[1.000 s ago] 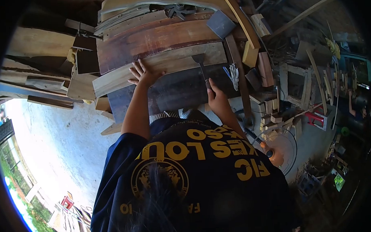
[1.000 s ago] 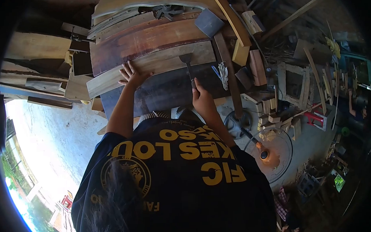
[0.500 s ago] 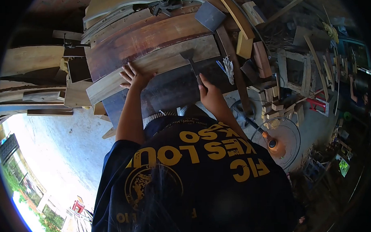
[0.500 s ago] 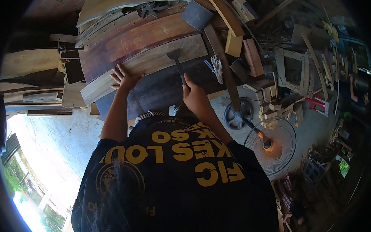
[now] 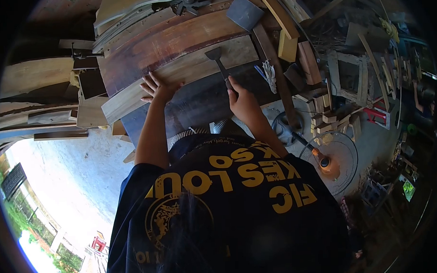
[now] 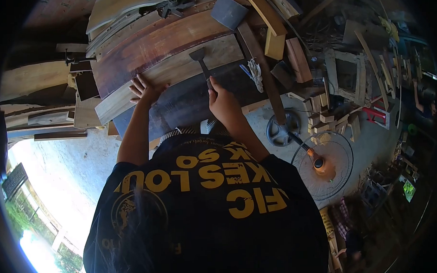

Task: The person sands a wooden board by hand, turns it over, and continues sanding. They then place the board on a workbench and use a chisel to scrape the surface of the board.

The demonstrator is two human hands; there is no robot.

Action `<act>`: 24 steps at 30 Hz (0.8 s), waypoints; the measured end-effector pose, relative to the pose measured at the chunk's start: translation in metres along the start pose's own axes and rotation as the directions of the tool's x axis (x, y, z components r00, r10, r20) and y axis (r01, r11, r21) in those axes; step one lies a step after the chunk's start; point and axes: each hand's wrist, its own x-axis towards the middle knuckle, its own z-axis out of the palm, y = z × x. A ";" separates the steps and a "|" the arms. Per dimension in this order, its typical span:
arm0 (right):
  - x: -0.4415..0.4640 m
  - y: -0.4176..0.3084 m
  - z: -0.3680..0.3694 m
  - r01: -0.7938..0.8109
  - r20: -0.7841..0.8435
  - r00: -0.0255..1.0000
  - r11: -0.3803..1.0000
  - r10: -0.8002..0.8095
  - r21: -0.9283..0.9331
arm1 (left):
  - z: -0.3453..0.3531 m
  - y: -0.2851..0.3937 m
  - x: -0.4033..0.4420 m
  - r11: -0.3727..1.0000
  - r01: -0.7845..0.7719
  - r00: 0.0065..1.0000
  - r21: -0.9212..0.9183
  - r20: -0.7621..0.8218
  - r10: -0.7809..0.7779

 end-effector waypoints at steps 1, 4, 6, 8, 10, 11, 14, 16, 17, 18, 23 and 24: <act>-0.002 0.001 0.000 -0.002 -0.006 1.000 1.000 0.002 0.001 | 0.000 0.000 -0.001 1.000 -0.005 1.000 0.003 0.003 0.005; -0.015 -0.003 -0.009 -0.035 0.036 0.999 0.999 0.036 -0.020 | -0.001 0.000 -0.003 1.000 -0.018 1.000 -0.008 0.005 0.018; -0.016 -0.005 -0.008 -0.071 0.087 0.993 0.997 0.075 -0.042 | -0.001 -0.001 0.000 1.000 -0.025 1.000 -0.016 0.009 0.025; -0.009 -0.003 0.001 -0.050 0.049 0.998 0.999 0.049 0.010 | 0.004 -0.002 0.002 0.999 -0.028 1.000 -0.020 -0.010 0.028; -0.002 -0.006 0.003 -0.042 0.036 0.998 0.999 0.042 0.002 | 0.004 -0.002 0.002 1.000 -0.023 1.000 -0.014 -0.001 0.023; -0.001 -0.008 0.003 -0.033 0.019 0.999 0.999 0.033 -0.003 | 0.003 -0.002 0.002 1.000 -0.019 1.000 -0.006 0.003 0.019; -0.007 -0.007 -0.001 -0.047 0.031 0.998 0.999 0.047 -0.002 | -0.002 0.000 -0.002 1.000 -0.016 1.000 -0.007 0.019 0.016; -0.016 -0.006 -0.004 -0.048 0.052 0.998 0.999 0.047 0.012 | -0.003 -0.001 -0.001 1.000 -0.015 1.000 -0.002 0.024 0.015; -0.018 -0.006 -0.004 -0.055 0.074 0.996 0.998 0.053 0.022 | -0.003 -0.001 0.000 1.000 -0.015 0.999 0.002 0.037 0.015; -0.014 -0.008 -0.002 -0.058 0.074 0.996 0.998 0.056 0.023 | -0.003 0.000 -0.001 1.000 -0.016 0.999 0.004 0.039 0.016; 0.003 -0.016 0.005 -0.032 0.025 0.999 0.999 0.033 -0.011 | 0.004 -0.003 0.000 0.999 -0.040 0.999 -0.019 -0.022 0.039; 0.000 -0.018 0.003 -0.034 0.024 0.999 0.999 0.034 -0.012 | 0.001 -0.002 -0.003 0.999 -0.042 0.999 -0.020 -0.021 0.042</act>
